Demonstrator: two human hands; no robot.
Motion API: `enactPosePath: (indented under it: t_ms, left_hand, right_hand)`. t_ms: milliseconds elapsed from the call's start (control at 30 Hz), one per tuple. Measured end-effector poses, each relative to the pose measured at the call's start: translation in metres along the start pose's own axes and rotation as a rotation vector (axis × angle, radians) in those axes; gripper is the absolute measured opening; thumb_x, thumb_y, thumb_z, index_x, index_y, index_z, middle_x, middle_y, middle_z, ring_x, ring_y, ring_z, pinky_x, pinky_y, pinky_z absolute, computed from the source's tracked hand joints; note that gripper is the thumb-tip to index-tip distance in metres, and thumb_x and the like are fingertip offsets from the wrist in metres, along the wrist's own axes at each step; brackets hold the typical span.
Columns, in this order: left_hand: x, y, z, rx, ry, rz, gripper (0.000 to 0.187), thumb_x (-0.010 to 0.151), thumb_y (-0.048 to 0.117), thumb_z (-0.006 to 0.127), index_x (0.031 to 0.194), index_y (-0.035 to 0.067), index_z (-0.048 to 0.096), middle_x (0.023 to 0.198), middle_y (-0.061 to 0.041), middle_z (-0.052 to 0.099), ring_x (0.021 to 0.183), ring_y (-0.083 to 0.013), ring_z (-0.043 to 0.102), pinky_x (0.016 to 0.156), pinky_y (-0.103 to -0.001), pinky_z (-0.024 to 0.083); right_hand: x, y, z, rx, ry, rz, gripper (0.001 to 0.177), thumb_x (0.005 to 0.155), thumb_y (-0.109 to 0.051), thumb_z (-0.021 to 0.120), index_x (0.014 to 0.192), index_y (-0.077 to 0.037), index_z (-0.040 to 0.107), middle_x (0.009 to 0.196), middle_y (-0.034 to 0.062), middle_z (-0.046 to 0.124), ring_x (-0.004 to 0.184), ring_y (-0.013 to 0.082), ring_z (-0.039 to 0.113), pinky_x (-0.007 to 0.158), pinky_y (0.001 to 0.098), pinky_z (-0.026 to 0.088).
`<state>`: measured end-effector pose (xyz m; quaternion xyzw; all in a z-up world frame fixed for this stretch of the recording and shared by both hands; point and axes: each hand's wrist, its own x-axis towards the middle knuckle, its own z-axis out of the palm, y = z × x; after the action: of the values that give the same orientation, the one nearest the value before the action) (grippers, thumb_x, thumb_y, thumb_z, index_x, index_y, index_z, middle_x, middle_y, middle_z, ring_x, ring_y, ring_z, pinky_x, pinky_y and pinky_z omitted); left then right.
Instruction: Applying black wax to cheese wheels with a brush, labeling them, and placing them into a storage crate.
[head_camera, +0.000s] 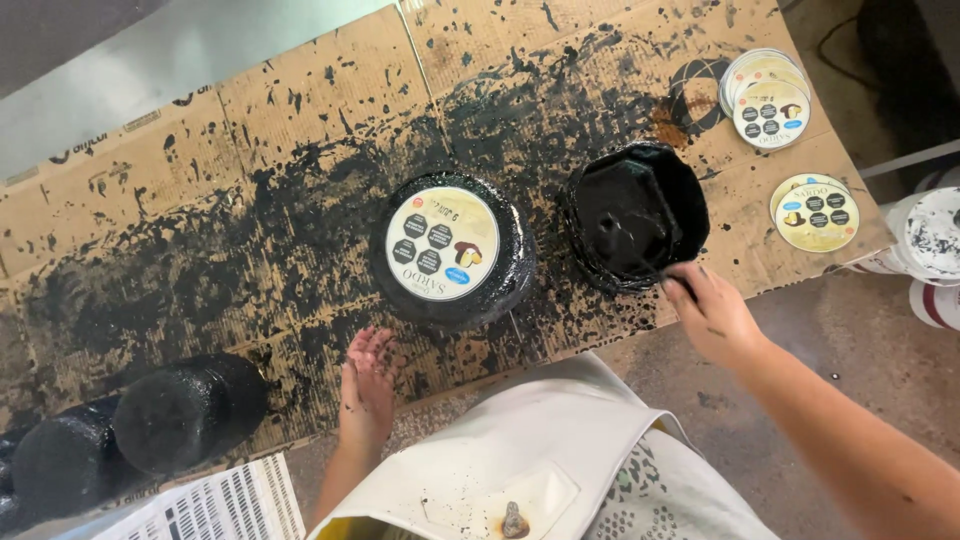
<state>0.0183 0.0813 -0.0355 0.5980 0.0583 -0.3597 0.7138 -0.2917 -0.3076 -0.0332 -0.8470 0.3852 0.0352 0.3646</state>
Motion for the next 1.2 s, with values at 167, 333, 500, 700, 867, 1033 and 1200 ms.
enactPosePath:
  t_ms: [167, 333, 500, 700, 867, 1033, 1200]
  left_hand:
    - [-0.005, 0.004, -0.002, 0.011, -0.028, 0.008, 0.063, 0.096, 0.055, 0.037, 0.143, 0.015, 0.044, 0.147, -0.013, 0.051, 0.14, -0.0306, 0.047, 0.116, -0.05, 0.035]
    - [-0.004, 0.01, -0.003, 0.038, -0.032, 0.018, 0.065, 0.095, 0.059, 0.035, 0.143, 0.015, 0.045, 0.149, -0.014, 0.051, 0.14, -0.0297, 0.047, 0.114, -0.049, 0.035]
    - [-0.003, 0.012, -0.005, 0.023, -0.033, -0.001, 0.066, 0.094, 0.057, 0.039, 0.144, 0.014, 0.044, 0.145, -0.014, 0.052, 0.135, -0.029, 0.049, 0.11, -0.047, 0.038]
    - [-0.011, 0.03, 0.018, 0.14, -0.085, -0.011, 0.064, 0.093, 0.059, 0.039, 0.139, 0.015, 0.046, 0.143, -0.014, 0.055, 0.137, -0.0312, 0.049, 0.114, -0.051, 0.037]
    - [-0.004, 0.015, 0.004, 0.128, -0.147, -0.003, 0.065, 0.096, 0.056, 0.035, 0.146, 0.014, 0.042, 0.147, -0.013, 0.053, 0.139, -0.0309, 0.047, 0.115, -0.051, 0.036]
    - [-0.004, 0.005, -0.005, 0.133, -0.175, 0.005, 0.066, 0.098, 0.051, 0.031, 0.151, 0.012, 0.037, 0.153, -0.015, 0.048, 0.145, -0.0307, 0.042, 0.117, -0.053, 0.034]
    - [-0.008, -0.001, -0.016, 0.086, -0.165, -0.02, 0.064, 0.099, 0.052, 0.031, 0.15, 0.013, 0.039, 0.151, -0.015, 0.049, 0.141, -0.0325, 0.046, 0.112, -0.049, 0.037]
  right_hand:
    - [0.03, -0.012, 0.006, 0.044, 0.101, 0.029, 0.032, 0.105, -0.031, 0.047, 0.123, -0.008, 0.061, 0.099, 0.0172, 0.07, 0.097, 0.0386, 0.063, 0.081, 0.0503, 0.046]
    - [-0.011, -0.019, -0.008, 0.043, 0.011, 0.088, 0.034, 0.103, -0.034, 0.046, 0.122, -0.009, 0.062, 0.108, 0.018, 0.071, 0.102, 0.038, 0.064, 0.084, 0.0491, 0.046]
    - [-0.046, -0.007, -0.018, 0.483, 0.216, 0.379, 0.021, 0.109, -0.02, 0.058, 0.121, -0.005, 0.067, 0.08, 0.0086, 0.061, 0.066, 0.0195, 0.049, 0.056, 0.0336, 0.039]
    - [-0.046, -0.039, -0.018, 1.549, 0.205, 0.637, 0.041, 0.11, -0.021, 0.042, 0.145, -0.002, 0.049, 0.085, 0.0025, 0.058, 0.06, 0.0056, 0.047, 0.045, 0.0163, 0.039]
    - [-0.043, -0.079, -0.003, 1.765, -0.059, 0.402, 0.022, 0.104, -0.021, 0.049, 0.121, -0.008, 0.05, 0.075, 0.0001, 0.052, 0.046, 0.0043, 0.036, 0.034, 0.0166, 0.026]
    - [-0.006, -0.135, -0.002, 1.798, -0.221, 0.201, 0.032, 0.097, -0.023, 0.056, 0.126, -0.011, 0.05, 0.074, 0.004, 0.048, 0.045, 0.0035, 0.031, 0.031, 0.0165, 0.018]
    - [0.018, -0.178, -0.011, 1.611, -0.184, 0.334, 0.008, 0.106, -0.02, 0.049, 0.114, -0.02, 0.051, 0.076, 0.0094, 0.049, 0.045, 0.0066, 0.031, 0.034, 0.0167, 0.018]
